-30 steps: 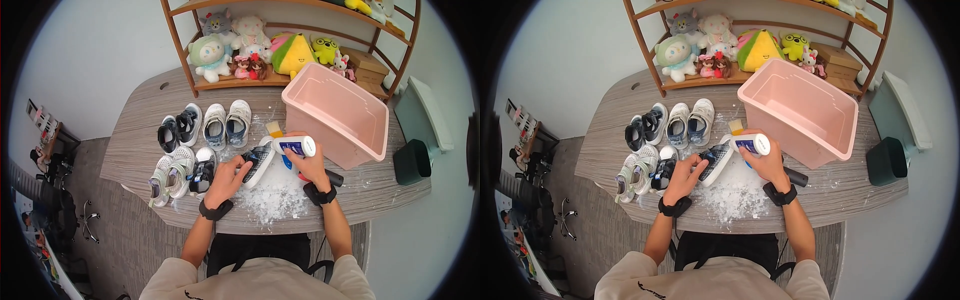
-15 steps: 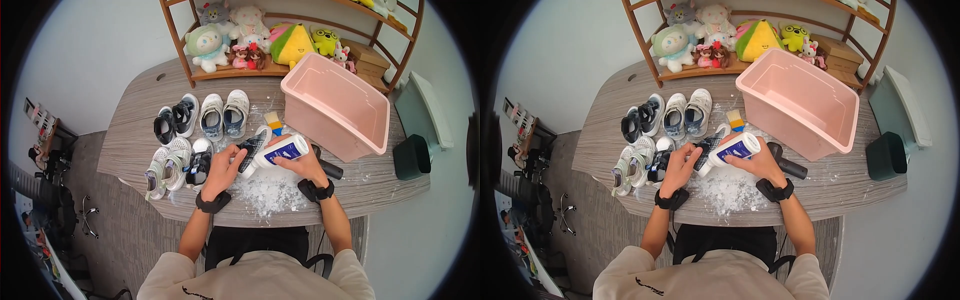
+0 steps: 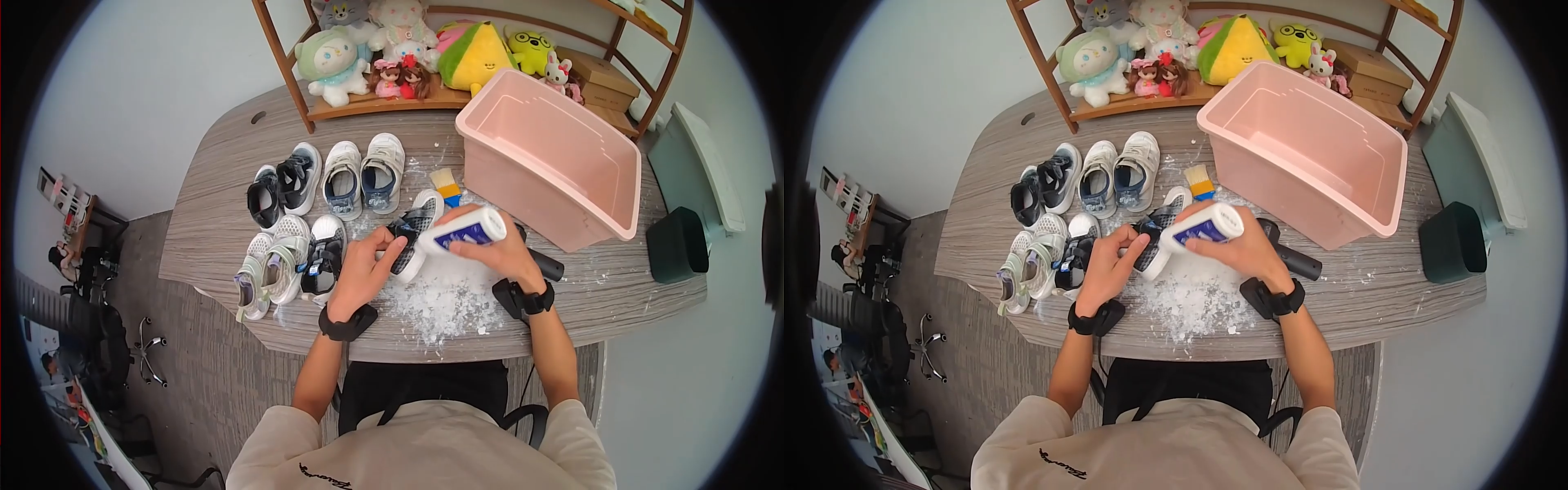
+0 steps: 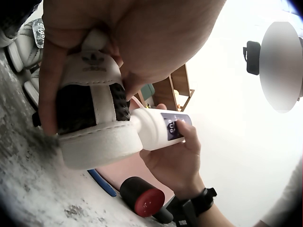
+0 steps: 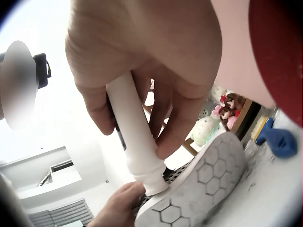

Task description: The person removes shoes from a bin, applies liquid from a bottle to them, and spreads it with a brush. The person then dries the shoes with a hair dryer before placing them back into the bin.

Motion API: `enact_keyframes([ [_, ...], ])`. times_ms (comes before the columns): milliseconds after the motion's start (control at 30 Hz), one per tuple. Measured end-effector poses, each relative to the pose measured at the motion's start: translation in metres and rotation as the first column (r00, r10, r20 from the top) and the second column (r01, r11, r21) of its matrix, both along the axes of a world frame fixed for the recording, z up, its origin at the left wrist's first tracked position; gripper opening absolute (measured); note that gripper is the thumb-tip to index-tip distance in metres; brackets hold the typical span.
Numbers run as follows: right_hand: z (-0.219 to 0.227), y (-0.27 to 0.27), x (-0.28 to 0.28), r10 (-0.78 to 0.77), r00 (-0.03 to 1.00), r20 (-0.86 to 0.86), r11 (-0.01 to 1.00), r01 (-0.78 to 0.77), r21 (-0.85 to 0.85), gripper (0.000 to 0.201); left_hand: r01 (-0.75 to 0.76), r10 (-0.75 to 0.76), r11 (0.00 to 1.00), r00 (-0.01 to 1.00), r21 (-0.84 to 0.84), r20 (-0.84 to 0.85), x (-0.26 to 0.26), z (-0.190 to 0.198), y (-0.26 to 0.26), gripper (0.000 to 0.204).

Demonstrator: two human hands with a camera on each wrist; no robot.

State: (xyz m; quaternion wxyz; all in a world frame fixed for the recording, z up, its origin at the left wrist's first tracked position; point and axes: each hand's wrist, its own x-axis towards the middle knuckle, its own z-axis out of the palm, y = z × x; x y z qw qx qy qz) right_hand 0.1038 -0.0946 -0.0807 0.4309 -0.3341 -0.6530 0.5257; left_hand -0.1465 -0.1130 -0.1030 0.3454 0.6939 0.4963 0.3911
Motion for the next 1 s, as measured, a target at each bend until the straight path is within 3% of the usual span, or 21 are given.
enact_keyframes([
  [33, 0.0, 0.002, 0.001, -0.005, 1.0, -0.001, 1.0, 0.005, -0.001, 0.032, 0.0, 0.0, 1.0, 1.0, 0.003, 0.012, 0.001, 0.0, 0.0, 0.032],
  [133, -0.002, 0.007, 0.001, -0.226, 0.974, -0.002, 0.972, 0.226, 0.07, 0.033, 0.015, -0.015, 1.0, 1.0, -0.008, -0.026, -0.001, -0.001, 0.001, 0.031],
  [267, -0.004, 0.009, -0.002, -0.349, 0.936, 0.044, 0.934, 0.343, 0.101, 0.033, 0.035, -0.035, 0.999, 0.999, -0.002, 0.005, -0.001, -0.004, 0.001, 0.031],
  [333, -0.006, 0.01, -0.004, -0.459, 0.883, 0.094, 0.878, 0.435, 0.202, 0.034, 0.043, -0.043, 0.999, 0.998, 0.002, -0.038, -0.002, -0.005, 0.001, 0.031],
  [500, -0.004, 0.009, -0.001, -0.45, 0.889, 0.086, 0.886, 0.433, 0.168, 0.034, 0.021, -0.022, 1.0, 1.0, -0.008, -0.019, 0.0, 0.0, -0.001, 0.03],
  [700, -0.001, 0.005, 0.003, -0.207, 0.978, 0.007, 0.972, 0.204, 0.112, 0.033, -0.019, 0.019, 1.0, 1.0, -0.01, -0.012, -0.001, 0.002, 0.002, 0.029],
  [767, -0.001, 0.0, 0.003, -0.007, 1.0, 0.01, 1.0, 0.007, -0.005, 0.033, -0.035, 0.035, 0.999, 0.999, -0.028, -0.004, -0.001, 0.0, 0.0, 0.029],
  [900, 0.003, -0.007, -0.009, 0.149, 0.989, 0.006, 0.987, -0.148, -0.059, 0.037, -0.023, 0.024, 1.0, 0.999, -0.016, 0.021, 0.0, -0.001, -0.002, 0.028],
  [1000, 0.0, -0.006, -0.011, 0.162, 0.986, 0.03, 0.986, -0.161, -0.033, 0.038, -0.016, 0.016, 1.0, 1.0, 0.001, 0.018, 0.001, -0.001, -0.001, 0.027],
])
